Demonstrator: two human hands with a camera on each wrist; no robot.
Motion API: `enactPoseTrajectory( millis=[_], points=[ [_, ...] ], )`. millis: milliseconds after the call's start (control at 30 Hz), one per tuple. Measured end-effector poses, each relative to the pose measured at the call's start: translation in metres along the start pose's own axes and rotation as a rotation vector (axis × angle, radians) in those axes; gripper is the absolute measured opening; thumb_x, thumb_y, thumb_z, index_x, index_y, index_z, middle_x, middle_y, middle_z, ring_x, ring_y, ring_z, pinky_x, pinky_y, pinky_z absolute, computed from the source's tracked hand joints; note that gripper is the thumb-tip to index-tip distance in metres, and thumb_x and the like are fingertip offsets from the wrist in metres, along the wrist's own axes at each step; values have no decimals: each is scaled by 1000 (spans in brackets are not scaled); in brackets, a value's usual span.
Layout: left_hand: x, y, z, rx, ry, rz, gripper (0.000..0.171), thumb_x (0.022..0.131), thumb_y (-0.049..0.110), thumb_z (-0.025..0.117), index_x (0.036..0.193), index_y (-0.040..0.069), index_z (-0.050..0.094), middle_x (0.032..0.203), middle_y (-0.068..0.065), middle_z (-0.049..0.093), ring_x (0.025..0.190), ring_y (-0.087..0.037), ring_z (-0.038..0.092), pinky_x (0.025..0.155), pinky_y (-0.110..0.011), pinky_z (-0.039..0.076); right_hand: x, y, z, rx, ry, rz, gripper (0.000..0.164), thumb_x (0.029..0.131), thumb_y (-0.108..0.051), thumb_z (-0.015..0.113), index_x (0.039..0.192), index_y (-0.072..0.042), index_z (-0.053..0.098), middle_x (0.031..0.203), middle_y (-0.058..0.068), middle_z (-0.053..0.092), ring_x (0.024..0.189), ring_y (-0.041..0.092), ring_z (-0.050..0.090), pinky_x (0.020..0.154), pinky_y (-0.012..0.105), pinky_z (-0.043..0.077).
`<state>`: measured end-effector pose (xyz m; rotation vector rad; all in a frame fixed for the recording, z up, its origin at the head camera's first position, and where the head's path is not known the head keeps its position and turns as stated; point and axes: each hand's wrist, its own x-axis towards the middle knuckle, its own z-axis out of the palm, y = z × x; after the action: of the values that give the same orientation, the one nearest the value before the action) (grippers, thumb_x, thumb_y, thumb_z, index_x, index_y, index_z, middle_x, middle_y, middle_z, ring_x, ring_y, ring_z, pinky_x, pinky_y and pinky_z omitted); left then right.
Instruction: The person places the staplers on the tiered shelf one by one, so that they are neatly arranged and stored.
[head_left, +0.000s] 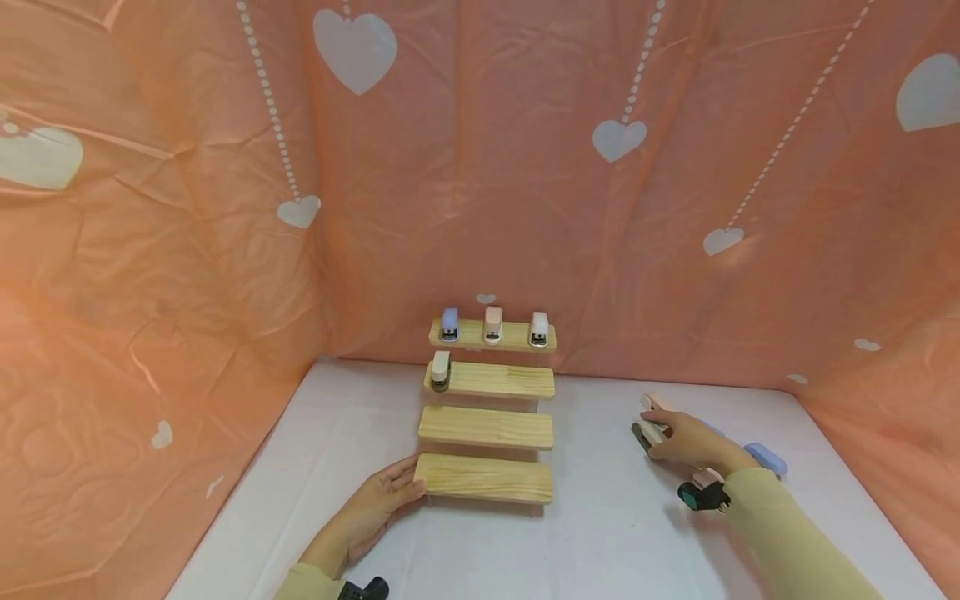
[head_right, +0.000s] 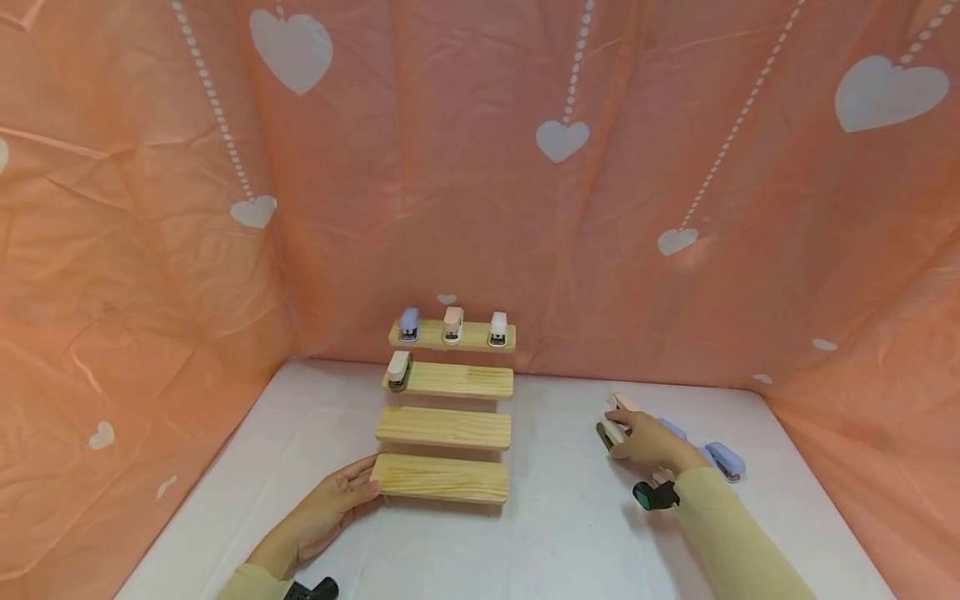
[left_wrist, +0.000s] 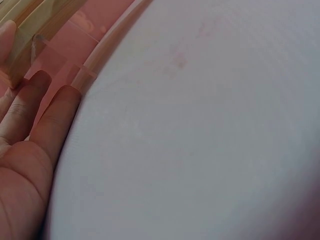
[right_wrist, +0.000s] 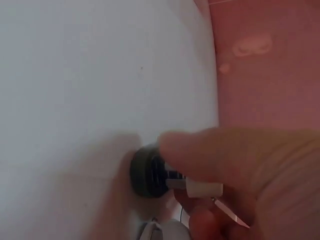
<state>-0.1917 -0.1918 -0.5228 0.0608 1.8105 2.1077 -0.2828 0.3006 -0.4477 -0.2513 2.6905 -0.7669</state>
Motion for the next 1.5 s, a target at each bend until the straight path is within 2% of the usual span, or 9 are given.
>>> enactPoseTrajectory(
  millis=[167, 367, 667, 1000, 1167, 1233, 1400, 1500],
  points=[
    [-2, 0, 1, -6, -4, -4, 80, 92, 24, 68, 150, -6, 20, 149, -28, 32, 132, -31, 42, 103, -32, 44, -1, -1, 0, 0, 20, -13, 70, 81, -26, 79, 140, -3, 48, 118, 18, 56, 97, 29, 52, 77, 42, 48],
    [-2, 0, -1, -10, -5, 3, 79, 93, 23, 67, 150, -6, 20, 149, -28, 32, 133, -31, 41, 103, -32, 44, 7, 3, 12, 10, 119, -81, 72, 76, -40, 82, 130, -1, 57, 109, 14, 63, 89, 23, 57, 70, 36, 49],
    [-1, -1, 0, -11, -37, 26, 78, 94, 21, 66, 150, -7, 19, 148, -29, 33, 131, -30, 43, 103, -32, 44, 13, 3, 31, 68, 214, -99, 72, 73, -44, 83, 122, 2, 59, 98, 8, 62, 87, 21, 57, 70, 34, 50],
    [-1, 0, 0, -2, -8, 7, 80, 93, 24, 67, 150, -6, 20, 149, -28, 31, 133, -32, 40, 104, -31, 43, 9, 0, 42, 160, 197, -90, 77, 77, -40, 81, 129, 6, 48, 106, 12, 59, 94, 25, 57, 78, 40, 52],
    [-1, 1, 1, -9, -16, 8, 79, 94, 23, 66, 150, -6, 20, 150, -28, 31, 134, -32, 39, 104, -31, 43, 9, -1, 48, 154, 267, -58, 80, 76, -43, 81, 127, 7, 47, 104, 14, 60, 96, 27, 59, 79, 42, 53],
    [-1, 0, 1, -9, -16, 8, 79, 93, 24, 66, 150, -6, 20, 150, -28, 31, 134, -32, 39, 104, -31, 43, 9, -4, 49, 175, 303, -52, 84, 76, -43, 82, 130, 7, 43, 109, 15, 59, 98, 28, 60, 79, 41, 54],
    [-1, 0, 0, -7, -12, 10, 80, 93, 24, 67, 150, -6, 20, 150, -28, 31, 134, -32, 39, 103, -31, 43, 2, -22, 48, 255, 399, -85, 83, 76, -44, 81, 131, 2, 41, 123, 19, 53, 101, 30, 61, 72, 32, 56],
    [-2, 0, 0, -9, -15, 14, 79, 93, 24, 67, 150, -6, 20, 149, -29, 31, 134, -32, 39, 103, -31, 43, -5, -36, 47, 291, 445, -119, 76, 77, -41, 82, 127, 0, 42, 126, 21, 52, 98, 28, 63, 68, 28, 55]
  ],
)
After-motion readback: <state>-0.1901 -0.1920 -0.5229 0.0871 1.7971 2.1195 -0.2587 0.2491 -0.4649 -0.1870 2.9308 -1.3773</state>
